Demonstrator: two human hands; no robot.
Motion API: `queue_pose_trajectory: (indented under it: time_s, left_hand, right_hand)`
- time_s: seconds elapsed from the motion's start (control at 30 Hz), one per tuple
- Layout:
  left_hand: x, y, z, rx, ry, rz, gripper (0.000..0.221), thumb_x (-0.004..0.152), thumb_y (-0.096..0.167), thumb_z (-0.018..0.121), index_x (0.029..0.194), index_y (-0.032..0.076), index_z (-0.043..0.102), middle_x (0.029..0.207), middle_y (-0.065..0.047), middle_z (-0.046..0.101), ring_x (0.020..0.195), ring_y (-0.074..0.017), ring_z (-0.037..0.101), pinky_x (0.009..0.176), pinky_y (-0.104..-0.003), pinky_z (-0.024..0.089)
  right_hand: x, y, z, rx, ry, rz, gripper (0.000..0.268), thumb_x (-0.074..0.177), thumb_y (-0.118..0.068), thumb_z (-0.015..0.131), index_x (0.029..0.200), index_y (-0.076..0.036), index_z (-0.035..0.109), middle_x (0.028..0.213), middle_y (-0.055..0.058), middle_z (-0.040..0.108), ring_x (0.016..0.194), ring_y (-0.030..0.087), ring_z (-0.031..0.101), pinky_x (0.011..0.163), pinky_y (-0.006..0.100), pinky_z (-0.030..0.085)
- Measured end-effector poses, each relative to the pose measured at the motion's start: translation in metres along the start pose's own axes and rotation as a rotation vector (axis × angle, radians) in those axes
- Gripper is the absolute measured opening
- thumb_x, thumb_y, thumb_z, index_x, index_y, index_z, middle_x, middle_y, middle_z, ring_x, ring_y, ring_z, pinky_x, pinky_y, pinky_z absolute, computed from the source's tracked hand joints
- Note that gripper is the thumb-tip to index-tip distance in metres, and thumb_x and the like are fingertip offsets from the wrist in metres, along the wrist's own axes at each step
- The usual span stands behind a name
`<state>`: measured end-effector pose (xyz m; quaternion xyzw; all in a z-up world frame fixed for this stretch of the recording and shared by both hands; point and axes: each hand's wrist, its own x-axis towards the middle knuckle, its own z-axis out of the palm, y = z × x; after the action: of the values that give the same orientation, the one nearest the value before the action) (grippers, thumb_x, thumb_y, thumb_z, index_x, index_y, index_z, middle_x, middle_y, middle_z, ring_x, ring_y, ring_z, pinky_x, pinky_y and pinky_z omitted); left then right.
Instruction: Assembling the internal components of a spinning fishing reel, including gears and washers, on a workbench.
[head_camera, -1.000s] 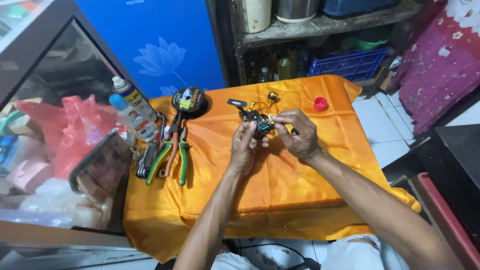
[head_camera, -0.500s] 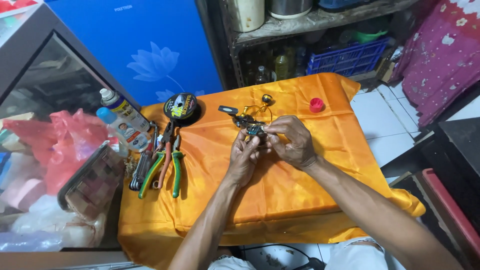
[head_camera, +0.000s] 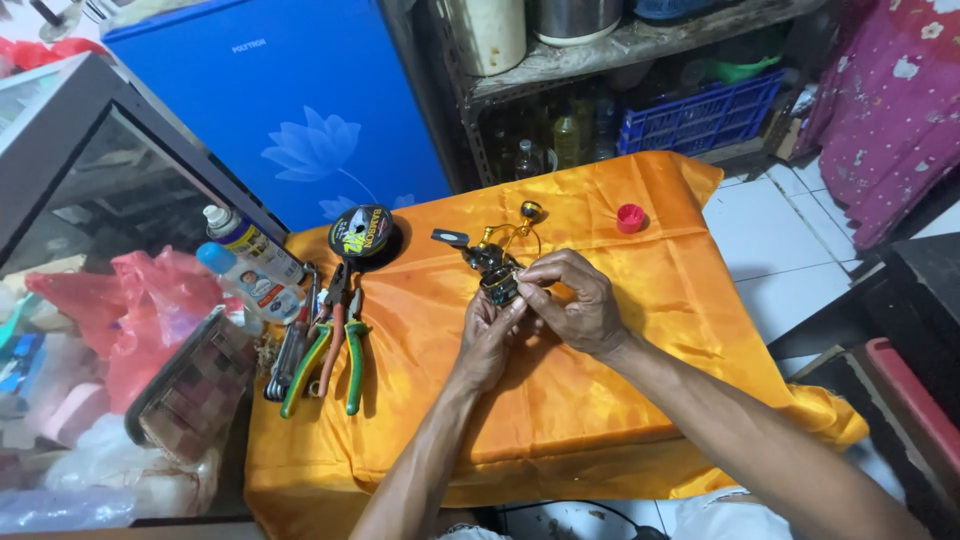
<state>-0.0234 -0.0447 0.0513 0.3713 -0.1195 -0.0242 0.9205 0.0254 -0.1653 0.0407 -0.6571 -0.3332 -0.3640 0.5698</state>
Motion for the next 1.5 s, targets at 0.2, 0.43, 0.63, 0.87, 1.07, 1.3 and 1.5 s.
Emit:
queue_pose_trajectory:
  time_s: [0.2, 0.43, 0.63, 0.87, 1.07, 1.3, 1.5]
  left_hand:
    - [0.002, 0.014, 0.010, 0.266, -0.018, 0.106, 0.018, 0.088, 0.005, 0.075, 0.098, 0.002, 0.061, 0.077, -0.009, 0.071, 0.062, -0.0145, 0.071, 0.055, -0.023, 0.060]
    - [0.019, -0.022, -0.083, 0.583, -0.093, 0.181, 0.017, 0.081, -0.004, 0.077, 0.095, -0.001, 0.069, 0.079, -0.010, 0.069, 0.068, -0.0116, 0.065, 0.059, -0.025, 0.057]
    - [0.003, -0.014, -0.020, 0.467, -0.056, 0.194, 0.017, 0.083, -0.002, 0.074, 0.099, 0.002, 0.070, 0.091, -0.009, 0.073, 0.082, -0.0106, 0.068, 0.073, -0.023, 0.056]
    - [0.015, -0.022, -0.072, 0.692, -0.065, 0.234, 0.016, 0.083, -0.001, 0.075, 0.097, 0.003, 0.068, 0.088, -0.007, 0.067, 0.082, -0.0131, 0.061, 0.072, -0.028, 0.053]
    - [0.016, -0.005, -0.052, 0.923, -0.060, 0.415, 0.017, 0.082, -0.002, 0.069, 0.098, 0.003, 0.066, 0.088, -0.014, 0.061, 0.082, -0.0258, 0.063, 0.073, -0.036, 0.052]
    - [0.013, -0.006, -0.054, 1.119, 0.036, 0.633, 0.024, 0.079, 0.003, 0.070, 0.103, 0.006, 0.069, 0.090, -0.014, 0.063, 0.083, -0.0344, 0.066, 0.073, -0.039, 0.054]
    - [0.010, -0.005, -0.051, 1.171, 0.066, 0.686, 0.030, 0.081, 0.005, 0.069, 0.111, 0.007, 0.071, 0.095, -0.013, 0.065, 0.088, -0.0349, 0.068, 0.076, -0.040, 0.056]
  right_hand:
    - [-0.004, 0.006, -0.005, 0.150, -0.006, 0.189, 0.013, 0.094, -0.009, 0.073, 0.104, -0.002, 0.078, 0.087, 0.011, 0.072, 0.078, 0.020, 0.070, 0.068, 0.033, 0.058]
    - [-0.001, 0.004, -0.004, 0.228, -0.045, 0.219, 0.016, 0.096, -0.008, 0.069, 0.106, -0.001, 0.080, 0.090, 0.012, 0.071, 0.081, 0.017, 0.067, 0.070, 0.031, 0.055]
    - [-0.002, 0.006, -0.005, 0.318, -0.066, 0.288, 0.017, 0.098, -0.006, 0.067, 0.108, 0.001, 0.078, 0.088, 0.012, 0.070, 0.078, 0.014, 0.063, 0.068, 0.030, 0.053]
    - [-0.008, 0.018, -0.004, 0.402, -0.097, 0.358, 0.018, 0.097, -0.003, 0.066, 0.110, 0.004, 0.076, 0.089, 0.013, 0.069, 0.083, 0.015, 0.062, 0.071, 0.030, 0.055]
    - [-0.012, 0.029, -0.005, 0.437, -0.076, 0.454, 0.016, 0.095, -0.004, 0.070, 0.108, 0.004, 0.076, 0.088, 0.012, 0.068, 0.083, 0.013, 0.064, 0.073, 0.029, 0.060]
    - [-0.006, 0.026, -0.009, 0.461, -0.100, 0.631, 0.017, 0.096, -0.002, 0.064, 0.109, 0.005, 0.074, 0.081, 0.010, 0.067, 0.074, 0.011, 0.067, 0.064, 0.024, 0.063]
    - [0.003, 0.004, -0.011, 0.395, -0.190, 0.625, 0.023, 0.089, -0.003, 0.072, 0.111, 0.003, 0.076, 0.085, 0.008, 0.068, 0.076, 0.007, 0.064, 0.066, 0.023, 0.061]
